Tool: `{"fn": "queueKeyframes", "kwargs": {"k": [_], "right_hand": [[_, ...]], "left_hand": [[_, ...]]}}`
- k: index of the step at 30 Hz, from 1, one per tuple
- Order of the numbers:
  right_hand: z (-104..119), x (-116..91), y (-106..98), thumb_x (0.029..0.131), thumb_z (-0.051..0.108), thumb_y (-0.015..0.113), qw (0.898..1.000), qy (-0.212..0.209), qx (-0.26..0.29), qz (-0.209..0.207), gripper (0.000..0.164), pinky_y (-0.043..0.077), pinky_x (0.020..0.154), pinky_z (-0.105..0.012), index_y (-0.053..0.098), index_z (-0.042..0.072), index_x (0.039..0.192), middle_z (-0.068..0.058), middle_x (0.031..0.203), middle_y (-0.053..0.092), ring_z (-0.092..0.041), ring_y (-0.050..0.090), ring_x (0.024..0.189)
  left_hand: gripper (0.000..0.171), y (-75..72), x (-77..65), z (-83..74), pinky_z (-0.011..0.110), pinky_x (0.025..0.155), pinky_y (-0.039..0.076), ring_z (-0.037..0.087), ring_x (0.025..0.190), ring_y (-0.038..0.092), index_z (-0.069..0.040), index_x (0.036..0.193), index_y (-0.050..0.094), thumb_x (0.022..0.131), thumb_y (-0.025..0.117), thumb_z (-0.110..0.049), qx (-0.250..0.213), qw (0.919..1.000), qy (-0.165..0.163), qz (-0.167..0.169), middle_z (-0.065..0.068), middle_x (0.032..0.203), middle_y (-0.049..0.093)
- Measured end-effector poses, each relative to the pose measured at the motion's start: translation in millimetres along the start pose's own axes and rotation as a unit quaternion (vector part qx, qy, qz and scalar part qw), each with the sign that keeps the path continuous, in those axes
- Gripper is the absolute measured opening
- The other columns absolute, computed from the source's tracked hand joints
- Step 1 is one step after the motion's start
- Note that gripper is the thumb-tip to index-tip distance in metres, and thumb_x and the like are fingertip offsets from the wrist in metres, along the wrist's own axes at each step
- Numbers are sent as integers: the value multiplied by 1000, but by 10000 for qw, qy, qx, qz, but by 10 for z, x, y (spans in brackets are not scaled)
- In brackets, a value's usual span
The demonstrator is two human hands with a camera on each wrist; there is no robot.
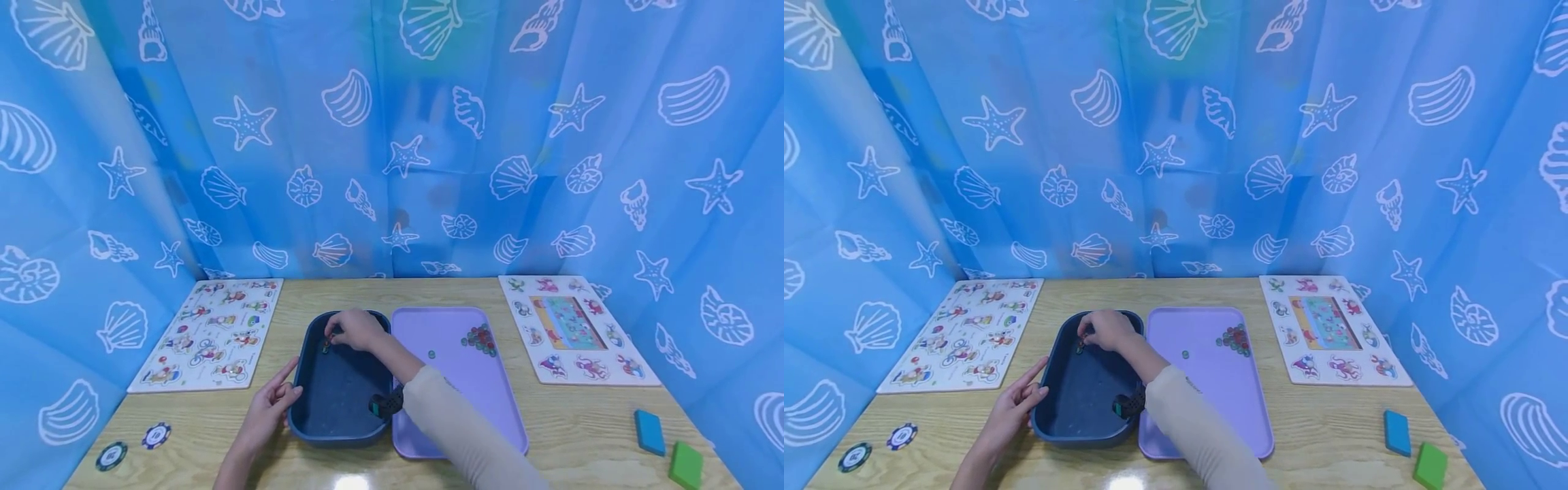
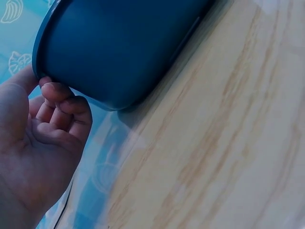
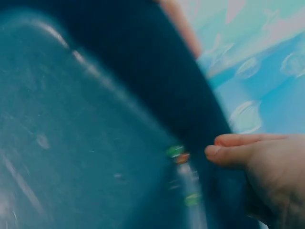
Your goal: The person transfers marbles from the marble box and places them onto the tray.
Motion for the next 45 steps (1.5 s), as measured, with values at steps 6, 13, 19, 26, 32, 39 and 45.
{"fn": "queueKeyframes", "kwargs": {"k": [6, 13, 19, 26, 32, 39, 45], "right_hand": [[-1, -399, -470, 83, 30, 62, 9939, -571, 895, -299, 15, 28, 46, -21, 67, 24, 97, 4, 55, 42, -11, 35, 47], [-582, -882, -768, 82, 28, 64, 9898, -168, 1115, -873, 13, 26, 45, -22, 67, 25, 95, 4, 52, 38, -11, 31, 46], [-1162, -1219, -665, 81, 22, 66, 9884, 469, 954, -1088, 13, 26, 42, -22, 69, 18, 93, 4, 52, 38, -9, 30, 46], [-1516, -1475, -453, 78, 19, 69, 9888, 893, 713, -962, 13, 26, 43, -20, 70, 16, 91, 7, 51, 38, -6, 31, 45], [-1644, -1578, -342, 77, 20, 69, 9885, 1033, 705, -854, 13, 27, 43, -20, 69, 20, 90, 7, 50, 38, -7, 31, 45], [-1549, -1546, -459, 80, 22, 67, 9850, 888, 909, -1166, 15, 29, 40, -21, 68, 20, 94, 7, 48, 37, -6, 30, 41], [-1019, -1262, -747, 84, 26, 62, 9836, 483, 1352, -1090, 17, 31, 41, -24, 67, 20, 100, 3, 49, 35, -10, 33, 40]], "left_hand": [[54, 17, -15, -13, 19, 42, 36, 7, 43, 39, -14, 138, 35, 88, 56, -13, 60, 10000, -20, 11, -5, 59, 39], [53, 14, -38, -44, 19, 42, 36, 7, 44, 38, -15, 137, 36, 88, 56, -14, 114, 9999, -13, -29, -6, 60, 39], [52, 5, -35, -29, 19, 42, 36, 8, 44, 38, -16, 137, 36, 89, 55, -15, 151, 9999, -11, -19, -5, 61, 38], [52, -1, -30, -19, 19, 43, 36, 8, 45, 38, -17, 136, 37, 88, 56, -16, 187, 9997, -106, -99, -4, 61, 38], [52, 3, -25, -33, 19, 43, 36, 8, 45, 39, -18, 137, 36, 88, 56, -16, 174, 9996, -174, -99, -4, 61, 39], [53, 14, -29, -48, 20, 43, 36, 8, 45, 39, -16, 137, 35, 89, 56, -17, 190, 9997, -151, -45, -4, 61, 40], [55, 19, -39, -61, 20, 42, 37, 8, 44, 39, -14, 138, 34, 89, 56, -17, 178, 9998, -34, 18, -5, 60, 40]]}}
Point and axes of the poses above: each hand's wrist, its own x-axis towards the middle knuckle, its own y-axis out of the palm, z = x × y, the point moved 7 cm from there along x, towards the middle knuckle
